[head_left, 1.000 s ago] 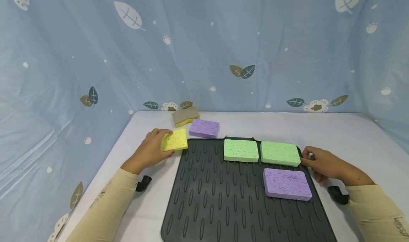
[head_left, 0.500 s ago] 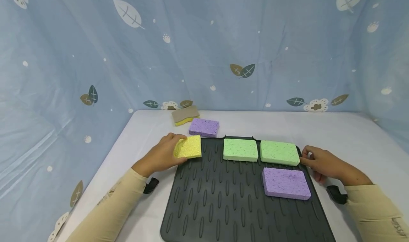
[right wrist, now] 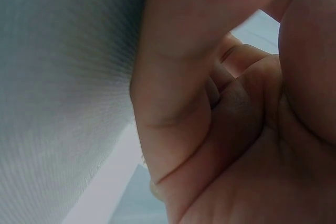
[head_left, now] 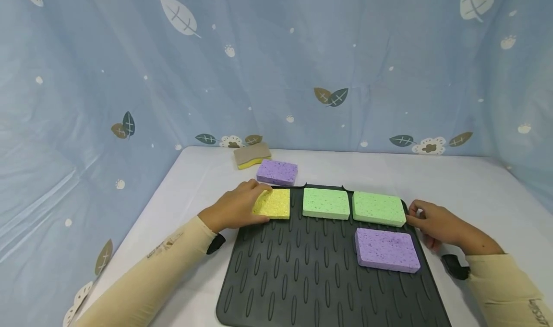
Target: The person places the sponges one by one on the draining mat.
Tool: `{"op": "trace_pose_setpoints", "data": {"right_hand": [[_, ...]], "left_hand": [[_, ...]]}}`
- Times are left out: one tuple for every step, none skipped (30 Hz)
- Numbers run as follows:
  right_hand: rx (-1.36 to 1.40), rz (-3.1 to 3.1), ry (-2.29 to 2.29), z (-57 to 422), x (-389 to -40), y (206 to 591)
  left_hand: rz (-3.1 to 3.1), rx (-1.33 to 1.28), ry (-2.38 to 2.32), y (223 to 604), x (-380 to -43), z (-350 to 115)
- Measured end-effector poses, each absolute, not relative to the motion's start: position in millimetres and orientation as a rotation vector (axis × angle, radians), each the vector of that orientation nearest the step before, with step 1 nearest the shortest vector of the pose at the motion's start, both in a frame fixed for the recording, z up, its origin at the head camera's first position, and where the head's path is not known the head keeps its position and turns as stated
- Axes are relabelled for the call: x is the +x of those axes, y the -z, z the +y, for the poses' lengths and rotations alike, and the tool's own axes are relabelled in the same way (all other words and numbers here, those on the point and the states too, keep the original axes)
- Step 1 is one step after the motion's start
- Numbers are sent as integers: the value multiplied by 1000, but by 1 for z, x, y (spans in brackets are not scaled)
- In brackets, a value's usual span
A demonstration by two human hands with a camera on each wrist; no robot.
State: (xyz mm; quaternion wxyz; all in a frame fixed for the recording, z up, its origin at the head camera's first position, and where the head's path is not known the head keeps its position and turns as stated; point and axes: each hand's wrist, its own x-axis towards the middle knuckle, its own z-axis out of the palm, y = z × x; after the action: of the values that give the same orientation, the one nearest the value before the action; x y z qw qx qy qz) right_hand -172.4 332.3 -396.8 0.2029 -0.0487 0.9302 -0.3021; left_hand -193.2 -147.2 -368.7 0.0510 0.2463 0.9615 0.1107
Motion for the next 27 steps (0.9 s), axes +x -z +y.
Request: {"op": "trace_pose_setpoints", "data": {"right_hand": [[-137, 2597, 845, 332, -172, 397], [-137, 2599, 845, 332, -172, 397], [-139, 2601, 845, 332, -172, 397], [-140, 2601, 848, 332, -171, 398], [-143, 2603, 848, 332, -171, 398], [-144, 2603, 847, 332, -171, 398], [-146, 2604, 846, 332, -171, 399], [-146, 2604, 846, 332, -172, 398], [-148, 2605, 845, 332, -172, 398], [-148, 2605, 844, 332, -172, 398], [-157, 2608, 841, 332, -172, 398], [-154, 2608, 840, 332, -172, 397], [-153, 2607, 838, 333, -172, 396], [-151, 2607, 838, 333, -172, 396], [-160, 2608, 836, 333, -172, 396], [-159, 2608, 835, 333, -172, 395], [-159, 2608, 834, 333, -172, 395], [-147, 2606, 835, 333, -172, 395], [-149, 2606, 832, 333, -172, 396], [-150, 2606, 831, 333, -172, 396], [-153, 2606, 831, 333, -172, 396], [-144, 2606, 830, 332, -172, 397], [-147, 2607, 828, 332, -172, 397], [-147, 2608, 827, 332, -172, 397], [-150, 2610, 826, 332, -172, 398], [-149, 2610, 829, 332, -172, 398], [-148, 2608, 831, 333, -172, 399]], "left_hand": [[2923, 758, -334, 368, -194, -145], [2919, 760, -327, 368, -195, -143], [2918, 764, -322, 368, -196, -142], [2917, 763, -318, 369, -198, -141], [2915, 761, -313, 369, -199, -140], [2916, 757, -309, 370, -201, -139], [2917, 754, -303, 371, -202, -138], [2918, 750, -294, 371, -203, -138], [2919, 749, -289, 371, -204, -137], [2920, 750, -281, 372, -205, -137], [2921, 752, -276, 371, -206, -136], [2922, 757, -274, 371, -207, -135], [2923, 766, -271, 371, -207, -135], [2924, 775, -271, 371, -208, -134], [2927, 785, -272, 371, -209, -133], [2928, 796, -270, 371, -209, -132], [2927, 804, -273, 371, -210, -131], [2927, 813, -270, 371, -210, -130], [2927, 822, -264, 371, -211, -130], [2925, 826, -262, 371, -211, -129], [2924, 832, -255, 372, -212, -128], [2922, 836, -250, 372, -212, -128], [2922, 841, -248, 372, -212, -127], [2923, 845, -244, 373, -212, -127], [2920, 850, -244, 373, -212, -127], [2917, 853, -246, 373, -212, -127], [2915, 857, -246, 374, -212, -128]]}}
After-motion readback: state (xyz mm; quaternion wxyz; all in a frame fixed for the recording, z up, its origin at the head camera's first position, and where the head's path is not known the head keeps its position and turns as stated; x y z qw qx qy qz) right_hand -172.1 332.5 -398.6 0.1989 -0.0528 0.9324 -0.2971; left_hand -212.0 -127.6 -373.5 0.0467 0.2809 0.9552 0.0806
